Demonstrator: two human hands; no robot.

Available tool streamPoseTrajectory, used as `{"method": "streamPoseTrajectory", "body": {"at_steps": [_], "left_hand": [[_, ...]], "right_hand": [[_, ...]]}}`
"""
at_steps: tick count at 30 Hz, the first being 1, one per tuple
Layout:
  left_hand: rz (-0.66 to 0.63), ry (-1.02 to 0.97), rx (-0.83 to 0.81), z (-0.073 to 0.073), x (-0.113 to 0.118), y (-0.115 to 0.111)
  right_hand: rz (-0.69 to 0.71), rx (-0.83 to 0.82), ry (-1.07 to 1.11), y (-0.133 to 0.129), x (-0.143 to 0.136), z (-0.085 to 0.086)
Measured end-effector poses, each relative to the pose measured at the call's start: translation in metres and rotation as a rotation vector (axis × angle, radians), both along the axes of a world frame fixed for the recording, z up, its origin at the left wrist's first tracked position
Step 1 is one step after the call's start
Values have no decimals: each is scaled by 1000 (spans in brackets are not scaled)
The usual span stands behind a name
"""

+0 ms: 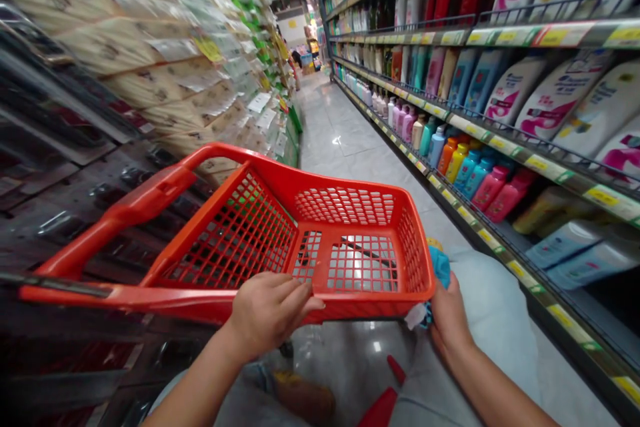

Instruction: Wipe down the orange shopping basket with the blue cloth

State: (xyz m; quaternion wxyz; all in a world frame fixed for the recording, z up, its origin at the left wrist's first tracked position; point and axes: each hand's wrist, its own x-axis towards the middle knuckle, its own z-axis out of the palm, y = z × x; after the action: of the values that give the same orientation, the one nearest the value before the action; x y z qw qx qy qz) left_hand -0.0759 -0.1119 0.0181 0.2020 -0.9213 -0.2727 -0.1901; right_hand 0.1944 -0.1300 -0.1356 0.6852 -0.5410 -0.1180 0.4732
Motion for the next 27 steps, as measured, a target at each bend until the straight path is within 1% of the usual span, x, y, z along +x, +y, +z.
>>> {"method": "streamPoseTrajectory", "body": {"at_steps": [4, 6, 7, 8, 10, 13, 14, 15, 17, 19, 21, 23, 25, 27], "left_hand": [[-21, -44, -30, 3, -19, 26], [-7, -77, -44, 3, -23, 37], [2, -91, -55, 1, -21, 40], [8, -101, -69, -2, -16, 41], [12, -119, -107, -13, 2, 37], [-6, -168, -187, -34, 39, 15], [15, -199, -206, -41, 51, 6], [61, -240, -218, -47, 61, -3], [197, -319, -225, -56, 75, -14], [302, -361, -220, -60, 78, -17], [318, -353, -207, -60, 72, -14], [316, -333, -184, -59, 62, -8], [323, -318, -170, -58, 52, -3], [340, -312, -163, -57, 45, -1]], "right_hand": [[38, -85, 24, -14, -18, 0], [24, -111, 32, -18, -28, 1], [20, -111, 36, -19, -33, 2], [17, -108, 37, -19, -38, 5], [10, -103, 30, -17, -44, 14], [-13, -25, -44, -6, -46, 28], [-13, 21, -75, 0, -46, 30], [-10, 64, -99, 8, -46, 31], [-25, 98, -111, 25, -49, 25], [-66, 91, -78, 42, -55, 12], [-101, 72, -22, 54, -63, -2], [-63, 48, 64, 62, -69, -13], [5, 17, 128, 66, -68, -17], [4, 6, 98, 68, -63, -16]]}}
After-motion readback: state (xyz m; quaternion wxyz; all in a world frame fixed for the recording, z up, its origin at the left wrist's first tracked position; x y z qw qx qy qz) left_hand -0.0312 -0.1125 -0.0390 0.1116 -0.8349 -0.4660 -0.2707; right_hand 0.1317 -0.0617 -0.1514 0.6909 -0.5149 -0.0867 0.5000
